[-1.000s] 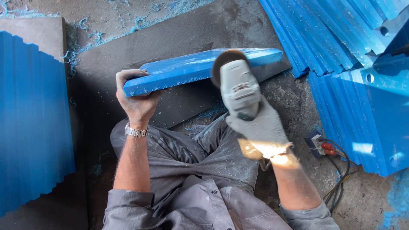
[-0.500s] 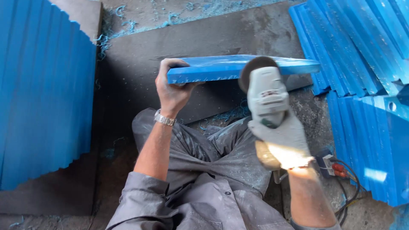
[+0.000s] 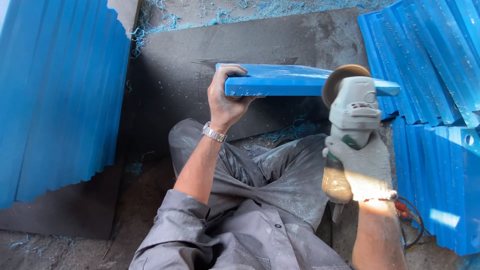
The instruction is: Grinding the edges of blue plastic blocks using an electric angle grinder in a factory setting.
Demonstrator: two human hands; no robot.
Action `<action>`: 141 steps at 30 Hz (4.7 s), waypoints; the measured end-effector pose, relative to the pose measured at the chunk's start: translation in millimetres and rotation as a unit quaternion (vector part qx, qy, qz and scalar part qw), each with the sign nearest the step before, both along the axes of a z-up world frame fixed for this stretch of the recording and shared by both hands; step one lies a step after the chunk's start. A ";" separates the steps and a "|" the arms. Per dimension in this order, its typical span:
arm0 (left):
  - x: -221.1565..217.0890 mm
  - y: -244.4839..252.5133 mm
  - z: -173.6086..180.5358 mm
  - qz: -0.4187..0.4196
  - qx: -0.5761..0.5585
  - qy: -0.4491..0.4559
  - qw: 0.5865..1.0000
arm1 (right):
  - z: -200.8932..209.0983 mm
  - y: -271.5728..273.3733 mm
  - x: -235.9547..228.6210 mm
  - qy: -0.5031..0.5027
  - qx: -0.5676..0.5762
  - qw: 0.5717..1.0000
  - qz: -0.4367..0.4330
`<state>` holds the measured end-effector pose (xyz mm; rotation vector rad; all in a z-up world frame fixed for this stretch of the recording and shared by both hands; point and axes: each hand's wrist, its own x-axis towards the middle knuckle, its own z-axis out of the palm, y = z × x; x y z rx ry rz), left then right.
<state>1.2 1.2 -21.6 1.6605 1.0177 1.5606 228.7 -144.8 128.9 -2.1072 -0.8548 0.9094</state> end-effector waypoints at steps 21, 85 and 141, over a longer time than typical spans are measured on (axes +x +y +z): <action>6.7 -1.3 -8.8 0.022 -0.022 -0.023 0.999 | 12.9 18.9 -73.0 -0.125 -0.019 0.977 0.170; -24.6 -117.3 -88.5 -0.021 -0.007 0.105 0.994 | -15.4 -135.8 13.6 0.229 -0.172 0.951 -0.117; 47.8 1.8 66.9 0.154 0.224 0.447 0.852 | -114.0 -186.8 134.4 0.270 0.185 0.918 -0.224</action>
